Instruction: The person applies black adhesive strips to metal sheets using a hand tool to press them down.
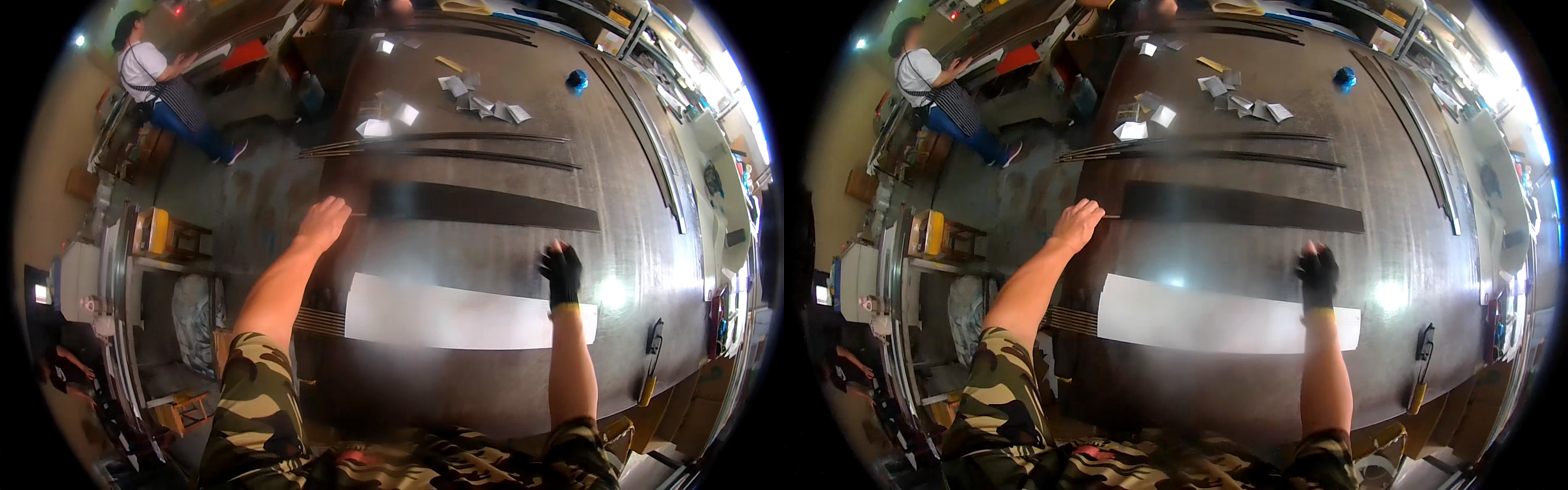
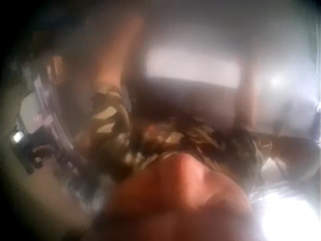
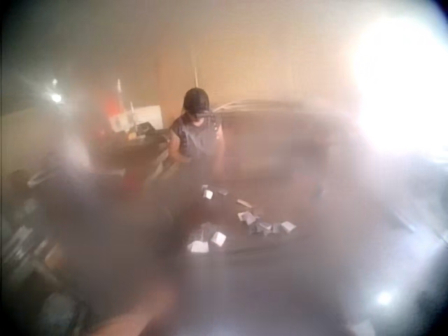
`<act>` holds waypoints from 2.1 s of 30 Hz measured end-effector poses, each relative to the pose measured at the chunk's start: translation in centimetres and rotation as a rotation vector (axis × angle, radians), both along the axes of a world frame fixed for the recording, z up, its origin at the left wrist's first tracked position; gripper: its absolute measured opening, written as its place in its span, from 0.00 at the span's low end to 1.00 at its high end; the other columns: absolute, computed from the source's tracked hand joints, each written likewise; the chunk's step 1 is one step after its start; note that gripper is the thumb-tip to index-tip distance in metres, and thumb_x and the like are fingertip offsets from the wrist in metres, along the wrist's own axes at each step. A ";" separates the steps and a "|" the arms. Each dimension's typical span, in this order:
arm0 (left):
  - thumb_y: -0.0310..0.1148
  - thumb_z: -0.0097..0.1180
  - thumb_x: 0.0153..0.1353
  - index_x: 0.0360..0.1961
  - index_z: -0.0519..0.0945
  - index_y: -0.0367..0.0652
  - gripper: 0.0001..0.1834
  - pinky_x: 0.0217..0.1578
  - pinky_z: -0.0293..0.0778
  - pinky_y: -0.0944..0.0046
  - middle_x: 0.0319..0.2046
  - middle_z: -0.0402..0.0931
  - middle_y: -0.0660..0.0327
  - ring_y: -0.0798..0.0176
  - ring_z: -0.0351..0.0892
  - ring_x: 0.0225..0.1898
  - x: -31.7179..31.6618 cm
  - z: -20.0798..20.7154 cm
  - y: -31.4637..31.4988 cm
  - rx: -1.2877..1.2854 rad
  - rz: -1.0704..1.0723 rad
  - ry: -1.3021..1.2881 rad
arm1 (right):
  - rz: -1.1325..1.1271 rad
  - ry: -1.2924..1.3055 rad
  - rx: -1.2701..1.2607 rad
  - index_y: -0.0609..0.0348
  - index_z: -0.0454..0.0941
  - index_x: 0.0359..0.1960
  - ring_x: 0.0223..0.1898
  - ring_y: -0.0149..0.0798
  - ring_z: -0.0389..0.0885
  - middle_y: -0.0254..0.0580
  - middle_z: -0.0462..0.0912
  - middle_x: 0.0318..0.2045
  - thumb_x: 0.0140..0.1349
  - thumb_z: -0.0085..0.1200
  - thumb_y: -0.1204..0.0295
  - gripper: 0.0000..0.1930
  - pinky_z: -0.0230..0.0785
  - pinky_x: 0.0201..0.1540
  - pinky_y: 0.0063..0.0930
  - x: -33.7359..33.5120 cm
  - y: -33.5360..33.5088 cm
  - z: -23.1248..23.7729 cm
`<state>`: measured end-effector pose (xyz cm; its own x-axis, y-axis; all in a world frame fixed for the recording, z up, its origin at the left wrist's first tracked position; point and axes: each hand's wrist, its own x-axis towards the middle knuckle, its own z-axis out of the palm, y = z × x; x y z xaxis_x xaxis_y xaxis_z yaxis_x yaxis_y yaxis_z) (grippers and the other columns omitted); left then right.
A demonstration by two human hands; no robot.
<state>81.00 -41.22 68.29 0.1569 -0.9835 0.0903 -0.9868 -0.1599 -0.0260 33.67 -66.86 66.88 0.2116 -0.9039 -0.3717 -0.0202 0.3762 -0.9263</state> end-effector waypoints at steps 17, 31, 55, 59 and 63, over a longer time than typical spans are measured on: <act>0.43 0.64 0.65 0.39 0.81 0.41 0.15 0.23 0.71 0.71 0.30 0.79 0.67 0.74 0.75 0.27 -11.2 -2.9 27.3 -0.584 1.188 1.504 | 0.847 0.530 -1.138 0.65 0.64 0.66 0.68 0.60 0.62 0.62 0.65 0.66 0.64 0.56 0.58 0.34 0.54 0.70 0.51 9.1 35.0 5.3; 0.37 0.64 0.65 0.37 0.82 0.40 0.11 0.23 0.71 0.74 0.26 0.80 0.65 0.74 0.75 0.23 -10.9 1.6 30.6 -0.532 0.938 1.669 | 0.807 0.801 -0.963 0.58 0.74 0.28 0.30 0.45 0.79 0.42 0.78 0.25 0.69 0.50 0.54 0.19 0.72 0.46 0.39 3.6 29.1 2.3; 0.27 0.70 0.48 0.27 0.79 0.43 0.09 0.37 0.75 0.52 0.30 0.75 0.62 0.52 0.77 0.39 -22.0 -0.4 31.8 -0.124 0.006 0.571 | 1.365 1.073 -0.798 0.47 0.83 0.42 0.43 0.50 0.84 0.46 0.84 0.40 0.55 0.60 0.59 0.14 0.76 0.47 0.41 9.4 40.3 4.9; 0.28 0.70 0.48 0.24 0.79 0.43 0.09 0.37 0.75 0.52 0.28 0.75 0.62 0.52 0.77 0.38 -21.7 -0.3 32.0 -0.111 0.044 0.619 | 1.418 0.966 -0.841 0.49 0.85 0.39 0.43 0.48 0.84 0.46 0.85 0.40 0.58 0.57 0.61 0.11 0.76 0.47 0.39 9.6 40.1 5.5; 0.30 0.70 0.49 0.24 0.79 0.43 0.09 0.37 0.75 0.52 0.28 0.76 0.61 0.52 0.78 0.38 -21.9 -0.3 31.9 -0.096 0.089 0.647 | 1.490 0.891 -0.852 0.50 0.85 0.32 0.39 0.52 0.84 0.46 0.86 0.35 0.56 0.56 0.64 0.08 0.76 0.43 0.43 8.6 38.0 4.6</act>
<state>59.06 -9.32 67.98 0.2897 -0.9564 0.0371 -0.7810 -0.2138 0.5868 42.29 -28.86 71.44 0.8909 -0.1771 -0.4182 -0.3459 -0.8613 -0.3721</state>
